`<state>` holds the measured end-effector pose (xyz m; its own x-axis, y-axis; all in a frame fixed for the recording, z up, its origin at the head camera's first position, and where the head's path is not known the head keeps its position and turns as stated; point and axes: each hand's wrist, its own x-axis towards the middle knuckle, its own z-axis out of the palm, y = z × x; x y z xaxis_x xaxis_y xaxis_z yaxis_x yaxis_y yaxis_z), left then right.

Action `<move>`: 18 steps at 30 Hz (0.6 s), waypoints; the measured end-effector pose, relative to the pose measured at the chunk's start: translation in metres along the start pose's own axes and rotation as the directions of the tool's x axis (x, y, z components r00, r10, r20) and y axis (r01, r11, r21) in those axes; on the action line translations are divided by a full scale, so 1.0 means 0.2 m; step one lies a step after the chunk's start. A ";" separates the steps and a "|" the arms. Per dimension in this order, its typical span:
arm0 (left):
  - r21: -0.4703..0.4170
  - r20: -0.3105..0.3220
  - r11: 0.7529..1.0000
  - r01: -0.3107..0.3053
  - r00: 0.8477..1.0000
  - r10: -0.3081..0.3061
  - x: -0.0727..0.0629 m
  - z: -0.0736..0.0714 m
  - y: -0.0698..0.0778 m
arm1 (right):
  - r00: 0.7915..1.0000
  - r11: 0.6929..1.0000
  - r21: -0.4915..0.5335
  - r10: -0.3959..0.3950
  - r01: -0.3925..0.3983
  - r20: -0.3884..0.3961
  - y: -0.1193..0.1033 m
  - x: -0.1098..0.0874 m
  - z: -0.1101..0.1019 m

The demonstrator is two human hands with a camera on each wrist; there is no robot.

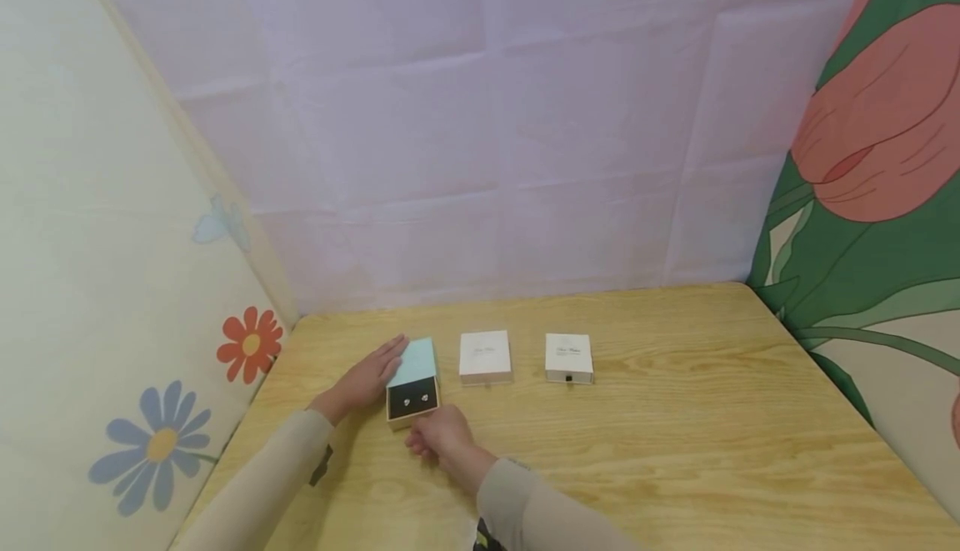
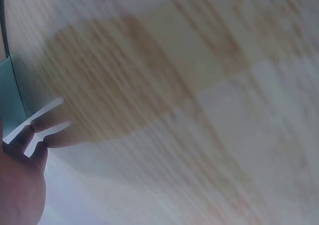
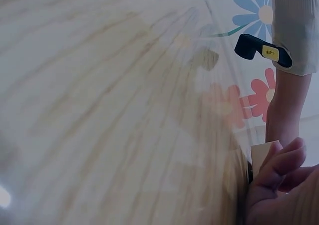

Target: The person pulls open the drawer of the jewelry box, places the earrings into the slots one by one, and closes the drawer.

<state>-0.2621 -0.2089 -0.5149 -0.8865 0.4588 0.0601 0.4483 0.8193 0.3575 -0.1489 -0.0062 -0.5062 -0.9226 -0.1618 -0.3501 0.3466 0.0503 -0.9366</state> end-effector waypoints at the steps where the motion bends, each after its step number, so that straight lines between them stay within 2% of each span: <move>1: -0.004 0.000 1.000 0.000 1.000 0.000 0.00 0.00 0.00 | 1.000 1.000 0.002 0.002 -0.002 -0.008 0.00 0.00 0.00; 8: 0.018 0.024 1.000 0.014 1.000 -0.015 0.01 0.01 -0.01 | 0.999 1.000 0.019 0.019 -0.018 -0.043 -0.03 0.01 0.02; 11: 0.017 0.012 1.000 -0.001 1.000 0.001 0.01 0.01 -0.01 | 0.998 0.999 0.026 0.030 -0.029 -0.051 -0.03 0.02 0.02; 18: 0.000 0.015 1.000 0.000 1.000 0.000 0.00 0.00 0.00 | 0.998 0.999 0.035 0.007 -0.005 -0.058 -0.03 0.03 0.03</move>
<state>-0.2626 -0.2088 -0.5139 -0.8848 0.4636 0.0462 0.4480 0.8194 0.3576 -0.1561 -0.0140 -0.5029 -0.9282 -0.1044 -0.3570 0.3572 0.0171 -0.9339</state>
